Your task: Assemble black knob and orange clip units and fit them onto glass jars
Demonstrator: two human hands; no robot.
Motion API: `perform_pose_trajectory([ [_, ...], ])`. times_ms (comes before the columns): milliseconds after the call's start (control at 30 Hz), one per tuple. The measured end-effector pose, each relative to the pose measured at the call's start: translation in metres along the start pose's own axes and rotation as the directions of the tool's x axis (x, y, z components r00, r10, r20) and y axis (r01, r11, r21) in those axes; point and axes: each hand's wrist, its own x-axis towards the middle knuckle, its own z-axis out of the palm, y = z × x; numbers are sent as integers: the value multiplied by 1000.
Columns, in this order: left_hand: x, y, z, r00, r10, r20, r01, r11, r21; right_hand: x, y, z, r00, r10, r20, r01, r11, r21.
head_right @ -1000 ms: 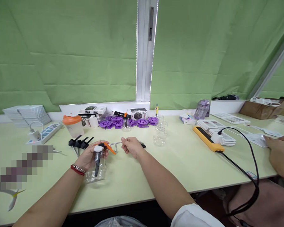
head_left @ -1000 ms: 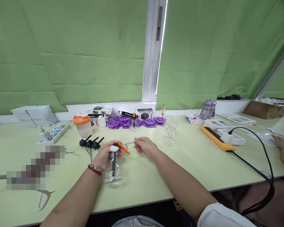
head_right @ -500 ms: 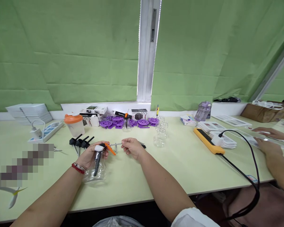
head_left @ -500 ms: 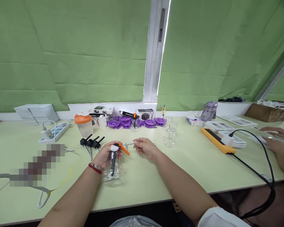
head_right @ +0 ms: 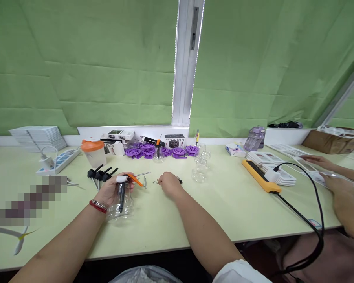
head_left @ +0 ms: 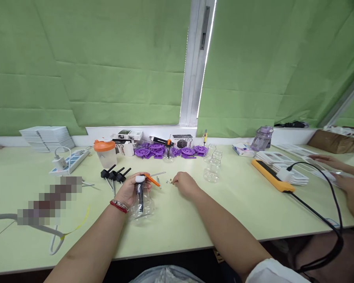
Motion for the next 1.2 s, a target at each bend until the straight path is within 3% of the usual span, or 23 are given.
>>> perform_pose_trajectory([
  [100,-1,2,3,997,-21,-80,18,999,-37,-3,-9,2,996,-21,91,42,972,-232],
  [333,-4,6,7,983,-88,-158,69,990,-121,1,-9,6,999,23,40,-14,977,-215],
  [400,-3,6,8,979,-87,-187,60,987,-147,2,-6,4,998,55,-18,-57,990,-128],
  [500,-2,4,11,972,28,-234,-71,982,-177,-3,-7,1,992,74,-97,-54,979,197],
  [567,0,1,14,957,155,-246,-205,959,-196,-9,-13,0,998,53,-15,-38,870,491],
  [633,3,-2,16,930,277,-242,-327,924,-199,-16,-22,1,979,-35,199,-128,652,747],
  [667,4,-4,17,917,325,-231,-371,909,-192,-20,-27,2,948,-99,302,-205,533,821],
  [733,5,-7,17,905,380,-191,-411,898,-160,-24,-35,4,901,-178,396,-310,375,874],
  [800,5,-8,15,900,411,-145,-426,900,-89,-24,-39,4,921,-134,367,-310,321,895],
  [900,1,-6,13,889,443,-112,-419,889,186,-20,-38,2,968,-6,252,-236,332,913],
  [967,-2,-5,12,890,446,-98,-366,825,430,-20,-36,0,984,33,176,-174,385,906],
  [1067,-4,-4,13,897,425,-117,-275,748,604,-24,-36,-6,999,-36,-35,49,594,803],
  [1133,-3,-4,14,918,359,-165,-206,791,577,-29,-37,-10,947,-246,-207,321,728,606],
  [1200,-2,-4,14,935,296,-194,-159,841,517,-30,-38,-12,851,-432,-299,524,745,414],
])
